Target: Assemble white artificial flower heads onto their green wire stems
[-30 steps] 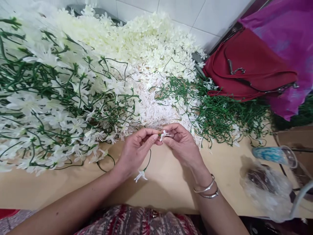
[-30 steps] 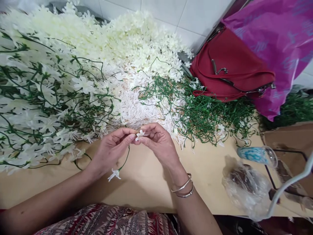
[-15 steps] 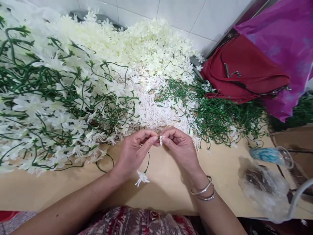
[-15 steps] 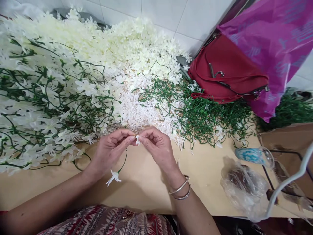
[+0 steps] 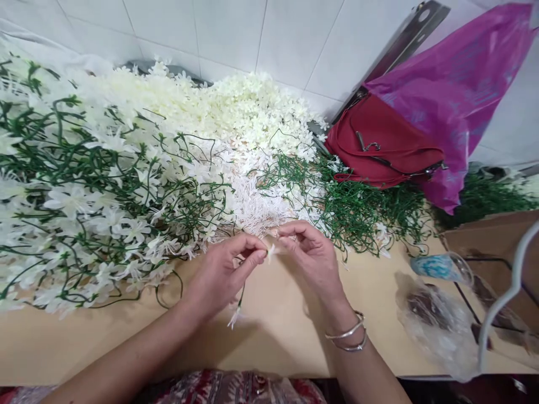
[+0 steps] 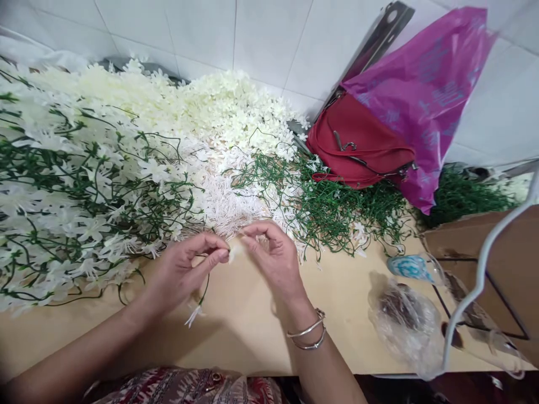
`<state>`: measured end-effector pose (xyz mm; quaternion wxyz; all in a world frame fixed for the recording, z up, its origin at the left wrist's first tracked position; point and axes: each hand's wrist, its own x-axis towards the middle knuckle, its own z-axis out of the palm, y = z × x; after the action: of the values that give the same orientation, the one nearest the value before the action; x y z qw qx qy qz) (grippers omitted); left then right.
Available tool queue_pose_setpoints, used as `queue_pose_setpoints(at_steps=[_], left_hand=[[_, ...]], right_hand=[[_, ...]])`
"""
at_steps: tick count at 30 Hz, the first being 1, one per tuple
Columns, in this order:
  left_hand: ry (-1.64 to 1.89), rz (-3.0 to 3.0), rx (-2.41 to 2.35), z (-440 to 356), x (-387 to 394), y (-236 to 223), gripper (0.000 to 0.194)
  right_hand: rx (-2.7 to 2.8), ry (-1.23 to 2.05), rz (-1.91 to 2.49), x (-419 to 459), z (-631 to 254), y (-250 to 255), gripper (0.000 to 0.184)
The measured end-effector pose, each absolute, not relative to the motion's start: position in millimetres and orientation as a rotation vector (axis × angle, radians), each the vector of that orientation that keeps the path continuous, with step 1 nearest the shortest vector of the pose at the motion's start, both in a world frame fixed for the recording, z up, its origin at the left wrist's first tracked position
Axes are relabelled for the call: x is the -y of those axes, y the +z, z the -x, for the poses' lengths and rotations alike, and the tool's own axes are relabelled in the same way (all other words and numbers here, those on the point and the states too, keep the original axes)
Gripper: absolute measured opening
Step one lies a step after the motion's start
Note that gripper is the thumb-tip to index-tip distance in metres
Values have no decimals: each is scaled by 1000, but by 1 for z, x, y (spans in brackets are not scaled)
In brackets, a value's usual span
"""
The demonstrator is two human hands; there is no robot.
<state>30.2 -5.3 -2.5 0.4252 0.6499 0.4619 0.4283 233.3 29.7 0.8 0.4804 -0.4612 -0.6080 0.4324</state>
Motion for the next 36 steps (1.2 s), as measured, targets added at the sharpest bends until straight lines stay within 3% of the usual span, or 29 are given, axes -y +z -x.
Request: queue_pose_setpoints(at_steps=[5,11,18,25,30,36], left_hand=[[724,-2149,-1054,-11,8,13,19],[718,-2207,-1019,-11,0,17,20],[818,-2359,-1165,12,-39,42,24],[886,-2087,-1263,-1,-52,84,29],[744,-1685,-961,-26,-53,77,26],[761,-1635,-917,-24,-49,64,22]], right_hand=[[1690,559,1396,-57,-262,14,4],[2040,58,1556,-103,-263,6,12],[1937,-95,1560,-106,-279,25,10],[1802,-1,1379,-41,-259,56,5],[2138,-336,1071,-9,-223,32,14],[2100,-303,1058,-12,-225,19,14]])
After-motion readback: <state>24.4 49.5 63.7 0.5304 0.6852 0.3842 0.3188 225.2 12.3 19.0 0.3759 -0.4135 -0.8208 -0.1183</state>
